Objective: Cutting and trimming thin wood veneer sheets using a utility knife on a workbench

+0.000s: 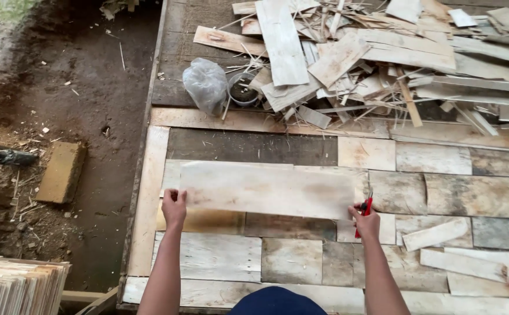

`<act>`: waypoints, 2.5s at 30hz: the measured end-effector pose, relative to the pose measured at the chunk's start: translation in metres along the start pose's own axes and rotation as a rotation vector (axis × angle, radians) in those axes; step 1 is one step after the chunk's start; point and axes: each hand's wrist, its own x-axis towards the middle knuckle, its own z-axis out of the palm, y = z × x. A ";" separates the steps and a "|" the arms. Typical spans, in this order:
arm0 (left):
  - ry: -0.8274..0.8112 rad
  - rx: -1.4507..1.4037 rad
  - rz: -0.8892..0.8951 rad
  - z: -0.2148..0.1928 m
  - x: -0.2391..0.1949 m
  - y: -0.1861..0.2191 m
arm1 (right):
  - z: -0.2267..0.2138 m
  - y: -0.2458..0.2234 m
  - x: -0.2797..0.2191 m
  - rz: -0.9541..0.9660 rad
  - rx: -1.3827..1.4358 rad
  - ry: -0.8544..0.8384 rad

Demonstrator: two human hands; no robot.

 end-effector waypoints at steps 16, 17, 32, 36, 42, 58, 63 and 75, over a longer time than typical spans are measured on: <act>-0.176 0.232 -0.034 -0.036 -0.192 -0.105 | -0.096 0.117 -0.056 0.028 -0.243 -0.024; -0.165 0.238 -0.023 -0.038 -0.198 -0.105 | -0.096 0.125 -0.053 0.030 -0.272 -0.024; -0.150 0.334 0.019 -0.021 -0.198 -0.143 | 0.104 -0.049 -0.068 -0.285 -0.454 -0.267; -0.157 0.318 0.015 -0.023 -0.209 -0.134 | 0.127 -0.058 -0.064 -0.226 -0.533 -0.237; -0.246 0.234 -0.120 -0.036 -0.212 -0.102 | 0.101 -0.080 -0.058 -0.067 -0.304 -0.281; -0.205 0.259 -0.162 -0.030 -0.210 -0.106 | 0.043 -0.057 -0.002 -0.311 -0.672 -0.461; -0.210 0.261 -0.179 -0.030 -0.207 -0.105 | 0.041 -0.067 -0.009 -0.416 -0.898 -0.512; -0.199 0.311 -0.207 -0.027 -0.200 -0.109 | 0.041 -0.057 0.019 -0.560 -0.950 -0.621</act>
